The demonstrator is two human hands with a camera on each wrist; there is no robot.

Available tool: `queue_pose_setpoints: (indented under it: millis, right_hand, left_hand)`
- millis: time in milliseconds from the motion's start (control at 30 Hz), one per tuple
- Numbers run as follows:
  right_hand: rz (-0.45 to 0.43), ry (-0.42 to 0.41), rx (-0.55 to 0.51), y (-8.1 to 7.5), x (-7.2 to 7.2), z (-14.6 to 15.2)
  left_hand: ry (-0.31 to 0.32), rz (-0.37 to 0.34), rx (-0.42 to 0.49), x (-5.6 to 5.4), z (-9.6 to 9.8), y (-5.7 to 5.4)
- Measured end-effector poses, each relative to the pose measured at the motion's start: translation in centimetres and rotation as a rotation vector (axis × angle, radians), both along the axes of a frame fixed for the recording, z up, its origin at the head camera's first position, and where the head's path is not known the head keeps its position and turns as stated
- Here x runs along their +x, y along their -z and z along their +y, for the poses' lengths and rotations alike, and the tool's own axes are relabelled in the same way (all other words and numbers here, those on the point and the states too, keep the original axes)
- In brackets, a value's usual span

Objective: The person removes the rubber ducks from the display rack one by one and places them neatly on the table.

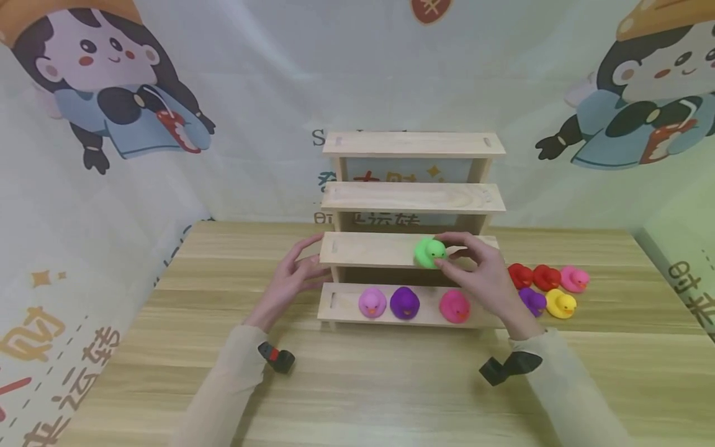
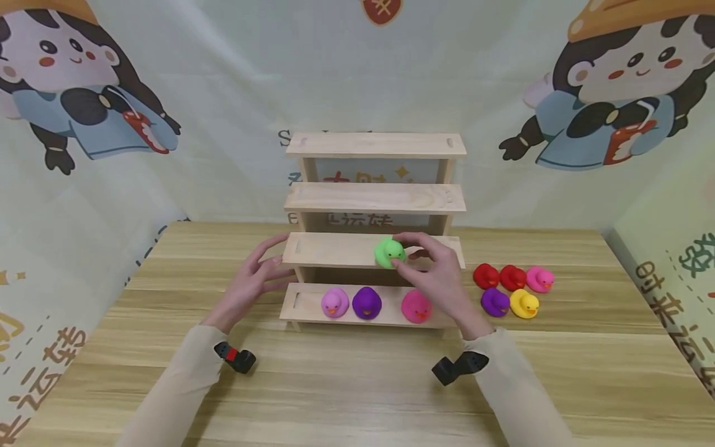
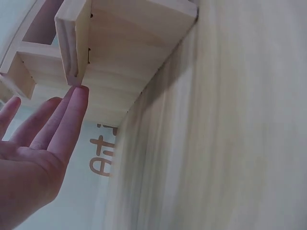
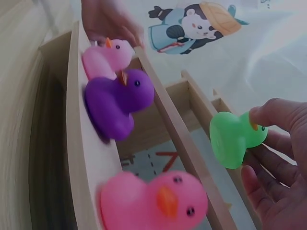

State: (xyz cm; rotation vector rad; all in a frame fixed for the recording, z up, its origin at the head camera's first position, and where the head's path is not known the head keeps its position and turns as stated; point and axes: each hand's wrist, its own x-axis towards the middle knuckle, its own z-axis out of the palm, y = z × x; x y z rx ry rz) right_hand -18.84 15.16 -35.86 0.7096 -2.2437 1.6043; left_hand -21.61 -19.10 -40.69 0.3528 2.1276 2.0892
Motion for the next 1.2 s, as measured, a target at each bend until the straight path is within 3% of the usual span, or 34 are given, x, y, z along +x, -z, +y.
queue_pose_setpoints:
  millis: [233, 533, 633, 800, 867, 1200]
  right_hand:
    - [-0.016, 0.062, 0.057, 0.2, 0.6, 3.2]
    - [-0.008, 0.163, 0.130, -0.3, 1.7, 6.9]
    - [0.017, 0.178, 0.119, 0.5, 1.3, 8.9]
    - [0.026, 0.191, 0.108, 0.6, 1.9, 11.3]
    - [0.017, 0.212, 0.129, 0.0, 2.7, 11.7]
    - [0.051, 0.254, 0.169, 0.5, 4.2, 14.9]
  left_hand:
    - [0.012, -0.014, -0.061, 0.6, -1.0, 0.4]
    - [0.092, -0.002, -0.150, 1.8, -2.2, 1.3]
    - [0.114, -0.025, -0.162, 2.2, -2.4, 1.5]
    - [0.142, -0.052, -0.192, 2.8, -2.5, 1.3]
    - [0.151, -0.057, -0.207, 2.9, -2.5, 1.2]
    - [0.230, -0.097, -0.207, 3.5, -2.4, 1.0]
